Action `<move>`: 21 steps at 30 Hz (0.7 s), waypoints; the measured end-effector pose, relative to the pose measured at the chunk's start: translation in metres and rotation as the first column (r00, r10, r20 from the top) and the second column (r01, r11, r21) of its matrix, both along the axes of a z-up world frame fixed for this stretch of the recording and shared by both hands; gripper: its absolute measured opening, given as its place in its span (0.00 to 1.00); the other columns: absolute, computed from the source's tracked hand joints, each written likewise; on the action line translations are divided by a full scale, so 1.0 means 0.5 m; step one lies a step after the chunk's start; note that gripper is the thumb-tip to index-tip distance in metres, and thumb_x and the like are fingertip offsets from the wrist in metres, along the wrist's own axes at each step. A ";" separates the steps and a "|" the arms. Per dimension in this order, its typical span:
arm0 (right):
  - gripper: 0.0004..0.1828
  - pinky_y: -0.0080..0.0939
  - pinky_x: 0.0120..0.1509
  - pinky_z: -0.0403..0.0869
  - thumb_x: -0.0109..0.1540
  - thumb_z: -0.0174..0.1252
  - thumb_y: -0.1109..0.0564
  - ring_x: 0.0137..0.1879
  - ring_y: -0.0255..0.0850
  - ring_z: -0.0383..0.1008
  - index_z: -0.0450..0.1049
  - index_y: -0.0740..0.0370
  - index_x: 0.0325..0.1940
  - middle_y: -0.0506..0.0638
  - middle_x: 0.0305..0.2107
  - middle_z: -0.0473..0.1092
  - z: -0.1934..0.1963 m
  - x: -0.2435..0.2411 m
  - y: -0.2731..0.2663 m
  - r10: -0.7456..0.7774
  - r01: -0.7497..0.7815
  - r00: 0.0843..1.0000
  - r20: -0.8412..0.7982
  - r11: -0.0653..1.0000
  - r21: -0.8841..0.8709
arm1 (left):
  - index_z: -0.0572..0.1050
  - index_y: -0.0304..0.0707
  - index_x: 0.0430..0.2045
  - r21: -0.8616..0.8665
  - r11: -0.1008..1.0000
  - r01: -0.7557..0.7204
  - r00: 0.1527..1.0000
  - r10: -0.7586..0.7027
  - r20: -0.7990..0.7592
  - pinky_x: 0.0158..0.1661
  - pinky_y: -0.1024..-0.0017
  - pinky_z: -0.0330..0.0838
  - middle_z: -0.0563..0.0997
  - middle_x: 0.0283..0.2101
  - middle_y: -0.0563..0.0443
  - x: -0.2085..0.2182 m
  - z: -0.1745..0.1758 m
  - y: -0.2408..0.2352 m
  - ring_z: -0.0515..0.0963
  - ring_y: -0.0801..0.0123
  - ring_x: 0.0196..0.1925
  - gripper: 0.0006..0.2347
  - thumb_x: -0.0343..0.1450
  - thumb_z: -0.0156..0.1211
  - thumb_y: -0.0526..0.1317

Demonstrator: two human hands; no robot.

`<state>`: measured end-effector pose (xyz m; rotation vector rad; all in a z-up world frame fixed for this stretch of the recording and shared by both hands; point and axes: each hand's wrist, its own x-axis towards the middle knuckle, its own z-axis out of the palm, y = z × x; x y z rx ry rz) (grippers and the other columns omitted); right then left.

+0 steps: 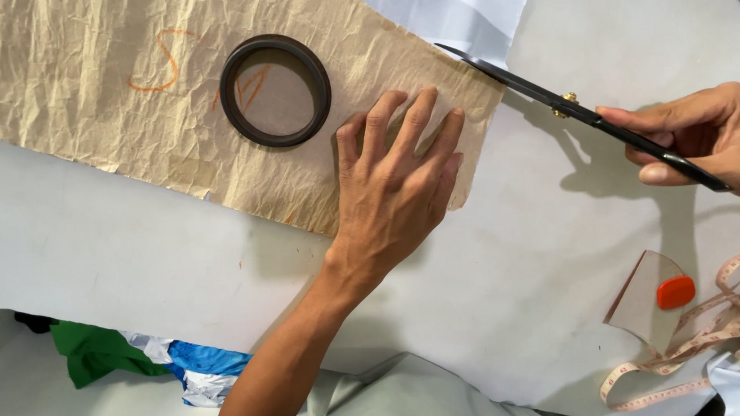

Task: A person uses a pattern to mark and cut out garment pieces from fabric using tailor scissors on a cutting table.

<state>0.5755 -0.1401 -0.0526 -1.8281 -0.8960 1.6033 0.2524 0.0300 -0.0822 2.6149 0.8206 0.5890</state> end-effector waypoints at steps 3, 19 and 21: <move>0.43 0.35 0.67 0.70 0.45 0.66 0.75 0.46 0.41 0.71 0.72 0.73 0.66 0.57 0.46 0.76 0.000 -0.006 0.001 -0.004 0.012 0.995 0.095 0.996 -0.085 | 0.77 0.48 0.48 -0.012 1.000 0.002 1.000 -0.002 0.000 0.52 0.57 0.65 0.74 0.59 0.52 -0.001 -0.001 0.000 0.72 0.58 0.61 0.12 0.71 0.66 0.40; 0.43 0.38 0.74 0.67 0.43 0.63 0.80 0.49 0.38 0.65 0.71 0.75 0.64 0.60 0.51 0.74 0.031 -0.059 0.046 -0.070 0.088 0.990 0.123 0.986 -0.145 | 0.75 0.45 0.36 0.103 0.994 0.040 0.998 -0.035 -0.052 0.53 0.59 0.56 0.75 0.47 0.54 0.003 0.035 0.037 0.76 0.56 0.57 0.16 0.61 0.54 0.22; 0.44 0.44 0.41 0.54 0.45 0.67 0.74 0.32 0.47 0.58 0.71 0.73 0.68 0.49 0.29 0.62 0.008 -0.037 0.021 0.003 -0.001 0.997 0.081 1.000 -0.029 | 0.75 0.42 0.34 0.110 0.991 0.080 0.995 -0.072 -0.075 0.53 0.60 0.55 0.75 0.45 0.54 0.002 0.038 0.046 0.75 0.58 0.55 0.14 0.59 0.54 0.23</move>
